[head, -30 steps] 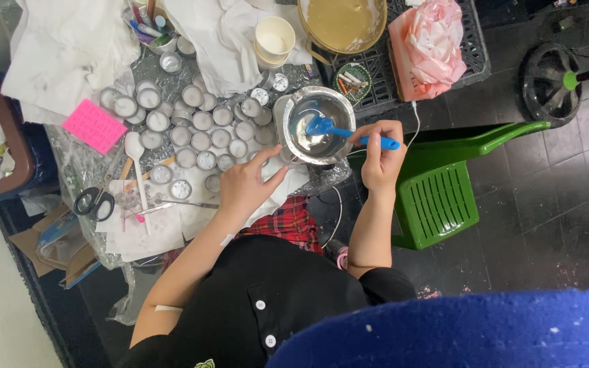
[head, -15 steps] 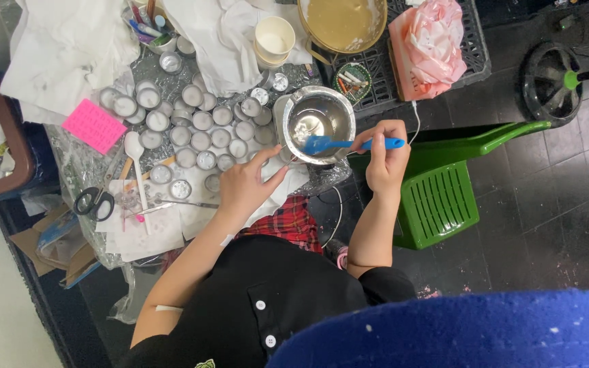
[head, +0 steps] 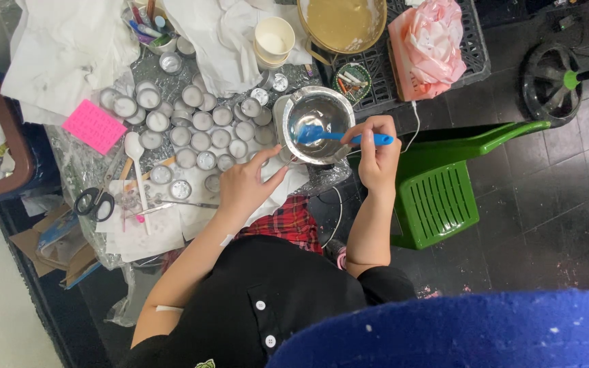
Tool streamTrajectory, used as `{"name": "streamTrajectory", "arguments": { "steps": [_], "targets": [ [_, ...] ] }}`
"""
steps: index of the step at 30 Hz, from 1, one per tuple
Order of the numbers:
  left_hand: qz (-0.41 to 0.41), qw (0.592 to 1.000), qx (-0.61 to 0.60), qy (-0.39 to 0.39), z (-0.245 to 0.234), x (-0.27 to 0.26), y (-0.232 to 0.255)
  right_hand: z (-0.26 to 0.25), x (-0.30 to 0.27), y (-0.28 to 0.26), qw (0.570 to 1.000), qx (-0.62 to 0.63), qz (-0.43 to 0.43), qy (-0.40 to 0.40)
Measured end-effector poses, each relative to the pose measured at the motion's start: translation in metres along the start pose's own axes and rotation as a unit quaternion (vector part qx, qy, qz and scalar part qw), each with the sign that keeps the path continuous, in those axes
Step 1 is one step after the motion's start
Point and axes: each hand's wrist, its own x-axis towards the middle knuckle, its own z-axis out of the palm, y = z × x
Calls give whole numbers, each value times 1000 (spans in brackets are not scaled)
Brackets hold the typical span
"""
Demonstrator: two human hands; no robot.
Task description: The recorder is mixing candle wax in a metal pot using a blue spatula.
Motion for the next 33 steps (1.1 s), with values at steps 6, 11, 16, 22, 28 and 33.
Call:
{"name": "streamTrajectory", "arguments": {
  "steps": [6, 11, 16, 22, 28, 33],
  "targets": [
    [-6, 1000, 5, -2, 0, 0, 1, -8, -2, -11, 999, -25, 16, 23],
    [-16, 1000, -1, -8, 0, 1, 1, -11, 0, -10, 997, -60, 16, 52],
    [-8, 1000, 12, -5, 2, 0, -1, -7, 3, -8, 996, -72, 20, 56],
    [-18, 1000, 8, -11, 1, 1, 0, 0, 8, -12, 994, -98, 4, 41],
    [-31, 999, 5, -19, -1, 2, 2, -8, 1, 3, 993, -7, -4, 115],
    [-18, 1000, -1, -8, 0, 1, 2, -15, 0, 18, 984, 46, -49, 165]
  ]
}}
